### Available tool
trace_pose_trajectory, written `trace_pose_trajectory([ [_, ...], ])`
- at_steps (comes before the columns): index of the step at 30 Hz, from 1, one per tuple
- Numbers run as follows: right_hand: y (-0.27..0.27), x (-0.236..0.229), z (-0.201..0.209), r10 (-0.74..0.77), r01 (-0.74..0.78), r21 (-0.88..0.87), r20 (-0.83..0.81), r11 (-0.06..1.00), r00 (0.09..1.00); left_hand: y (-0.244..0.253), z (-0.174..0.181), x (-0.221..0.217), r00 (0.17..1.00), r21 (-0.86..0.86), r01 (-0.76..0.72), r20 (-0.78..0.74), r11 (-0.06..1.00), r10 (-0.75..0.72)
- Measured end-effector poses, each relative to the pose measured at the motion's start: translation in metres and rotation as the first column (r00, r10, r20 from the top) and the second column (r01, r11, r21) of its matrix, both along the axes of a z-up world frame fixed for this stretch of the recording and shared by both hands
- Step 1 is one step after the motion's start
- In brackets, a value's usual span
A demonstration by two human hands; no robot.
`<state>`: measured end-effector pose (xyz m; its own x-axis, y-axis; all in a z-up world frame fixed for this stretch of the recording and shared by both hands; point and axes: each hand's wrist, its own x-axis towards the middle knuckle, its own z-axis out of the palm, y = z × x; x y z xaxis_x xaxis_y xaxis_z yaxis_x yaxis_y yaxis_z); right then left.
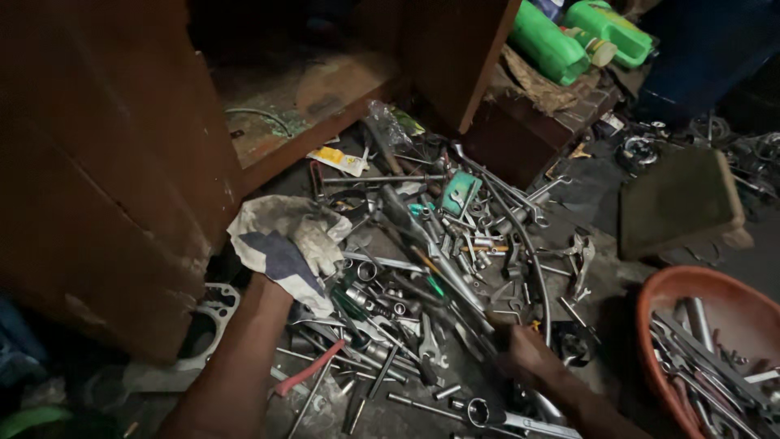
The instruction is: The person sits on the floor and wipes various metal tools, including wrenches and sockets, with a cloth. They pick up each tool from a large pile, clean it, and place it into a red plastic basin.
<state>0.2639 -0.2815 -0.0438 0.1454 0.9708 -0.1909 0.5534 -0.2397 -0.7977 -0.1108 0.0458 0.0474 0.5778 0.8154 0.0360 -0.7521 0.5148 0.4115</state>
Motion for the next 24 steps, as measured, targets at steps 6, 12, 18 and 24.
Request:
trace_pose_trajectory([
  [6,-0.015,-0.022,0.091,-0.024,0.182,-0.293,0.469,0.939,0.883,0.003,0.001,0.011,1.0,-0.005,-0.025,0.017,1.0,0.025],
  [12,0.106,-0.078,0.143,-0.074,0.091,-0.041,0.316,0.995,0.946,0.018,0.025,0.007,0.999,0.071,-0.032,0.018,0.997,0.03],
  [18,0.219,-0.142,0.076,0.258,-0.279,0.013,0.339,0.96,0.905,0.021,0.05,-0.043,1.0,0.171,-0.012,-0.009,0.985,0.014],
  [24,0.158,-0.131,0.057,0.292,-0.245,-0.229,0.202,0.942,0.935,0.014,0.042,-0.059,0.997,0.128,-0.08,0.013,0.989,0.079],
])
